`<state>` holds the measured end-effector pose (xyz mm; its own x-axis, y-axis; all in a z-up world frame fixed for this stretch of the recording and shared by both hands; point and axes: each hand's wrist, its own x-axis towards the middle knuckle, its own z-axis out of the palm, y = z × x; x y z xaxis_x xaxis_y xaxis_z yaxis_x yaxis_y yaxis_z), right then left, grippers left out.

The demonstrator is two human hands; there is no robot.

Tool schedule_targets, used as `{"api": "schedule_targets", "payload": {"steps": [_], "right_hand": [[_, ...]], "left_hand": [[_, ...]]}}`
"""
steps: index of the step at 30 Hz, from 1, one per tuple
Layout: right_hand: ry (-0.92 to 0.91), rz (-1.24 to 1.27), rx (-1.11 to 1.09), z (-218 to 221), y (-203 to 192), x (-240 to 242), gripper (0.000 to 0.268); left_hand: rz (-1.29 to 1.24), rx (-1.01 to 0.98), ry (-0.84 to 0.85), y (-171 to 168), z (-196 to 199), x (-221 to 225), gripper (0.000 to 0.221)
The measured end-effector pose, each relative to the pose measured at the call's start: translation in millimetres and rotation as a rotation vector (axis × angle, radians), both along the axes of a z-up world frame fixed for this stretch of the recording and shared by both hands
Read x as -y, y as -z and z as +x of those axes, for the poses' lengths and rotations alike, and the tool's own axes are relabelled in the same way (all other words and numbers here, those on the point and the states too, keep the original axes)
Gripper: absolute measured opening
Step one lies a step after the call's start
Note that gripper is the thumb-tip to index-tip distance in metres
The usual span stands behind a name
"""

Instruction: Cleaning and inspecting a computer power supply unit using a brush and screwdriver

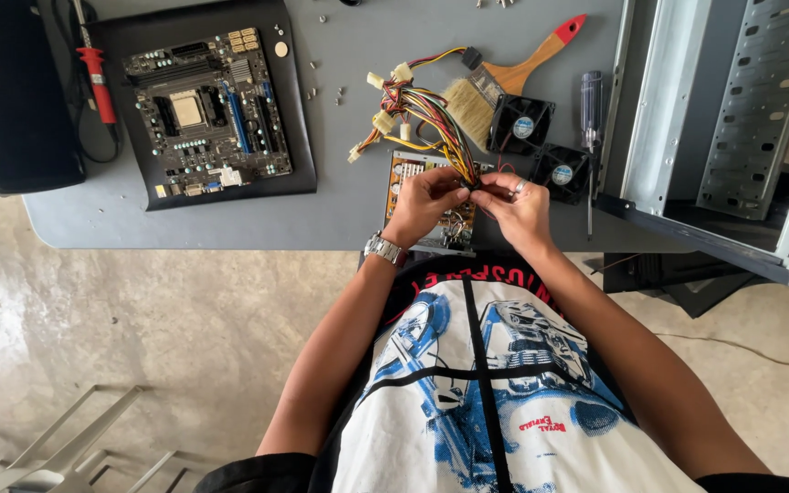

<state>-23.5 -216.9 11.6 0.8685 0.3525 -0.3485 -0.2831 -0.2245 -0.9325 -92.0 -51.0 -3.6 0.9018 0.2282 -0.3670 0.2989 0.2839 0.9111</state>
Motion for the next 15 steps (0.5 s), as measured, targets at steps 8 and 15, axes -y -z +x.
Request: {"api": "schedule_targets", "payload": {"steps": [8, 15], "right_hand": [[-0.014, -0.026, 0.106, 0, -1, -4, 0.027], [0.072, -0.010, 0.082, -2, -4, -13, 0.029]], "left_hand": [[-0.041, 0.000, 0.031, 7, 1, -2, 0.034], [-0.049, -0.012, 0.082, 11, 5, -6, 0.036]]}}
